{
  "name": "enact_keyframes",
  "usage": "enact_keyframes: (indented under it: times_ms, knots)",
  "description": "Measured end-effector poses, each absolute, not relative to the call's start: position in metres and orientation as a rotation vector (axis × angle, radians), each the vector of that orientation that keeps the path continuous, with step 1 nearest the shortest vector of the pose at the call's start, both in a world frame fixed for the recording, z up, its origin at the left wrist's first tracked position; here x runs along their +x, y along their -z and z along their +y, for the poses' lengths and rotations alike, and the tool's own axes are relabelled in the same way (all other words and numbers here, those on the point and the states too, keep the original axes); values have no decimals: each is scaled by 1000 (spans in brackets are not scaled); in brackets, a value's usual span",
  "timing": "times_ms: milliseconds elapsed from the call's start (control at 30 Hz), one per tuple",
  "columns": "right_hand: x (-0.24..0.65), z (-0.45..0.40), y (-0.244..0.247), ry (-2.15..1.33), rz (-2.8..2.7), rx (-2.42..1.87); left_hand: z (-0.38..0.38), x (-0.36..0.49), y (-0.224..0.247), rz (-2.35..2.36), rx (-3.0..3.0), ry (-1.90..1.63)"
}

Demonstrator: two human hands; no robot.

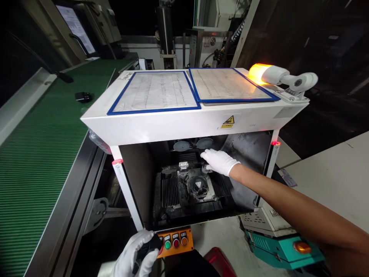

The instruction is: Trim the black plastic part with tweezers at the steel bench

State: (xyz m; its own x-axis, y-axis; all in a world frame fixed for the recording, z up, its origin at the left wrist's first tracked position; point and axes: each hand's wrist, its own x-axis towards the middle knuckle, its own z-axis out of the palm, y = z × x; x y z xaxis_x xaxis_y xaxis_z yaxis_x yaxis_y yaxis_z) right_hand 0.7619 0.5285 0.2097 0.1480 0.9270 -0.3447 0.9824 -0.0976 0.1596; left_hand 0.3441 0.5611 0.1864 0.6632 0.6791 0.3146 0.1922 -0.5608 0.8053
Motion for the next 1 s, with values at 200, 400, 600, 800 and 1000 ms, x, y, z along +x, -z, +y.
enact_keyframes:
  times_ms: [200, 400, 600, 800, 1000]
  knots:
    - [750, 525, -208, 121, 1808, 2087, 560, 340, -177, 601, 2115, -722]
    - [745, 521, -191, 50, 1716, 2187, 551, 342, -163, 617, 2091, -664]
    - [736, 524, -185, -4, 1648, 2252, 551, 357, -164, 678, 2128, -704]
    - [723, 525, -191, -43, 1641, 2336, 585, 418, -181, 720, 2179, -609]
    - [721, 524, -198, -70, 1660, 2471, 657, 524, -187, 639, 2519, -432]
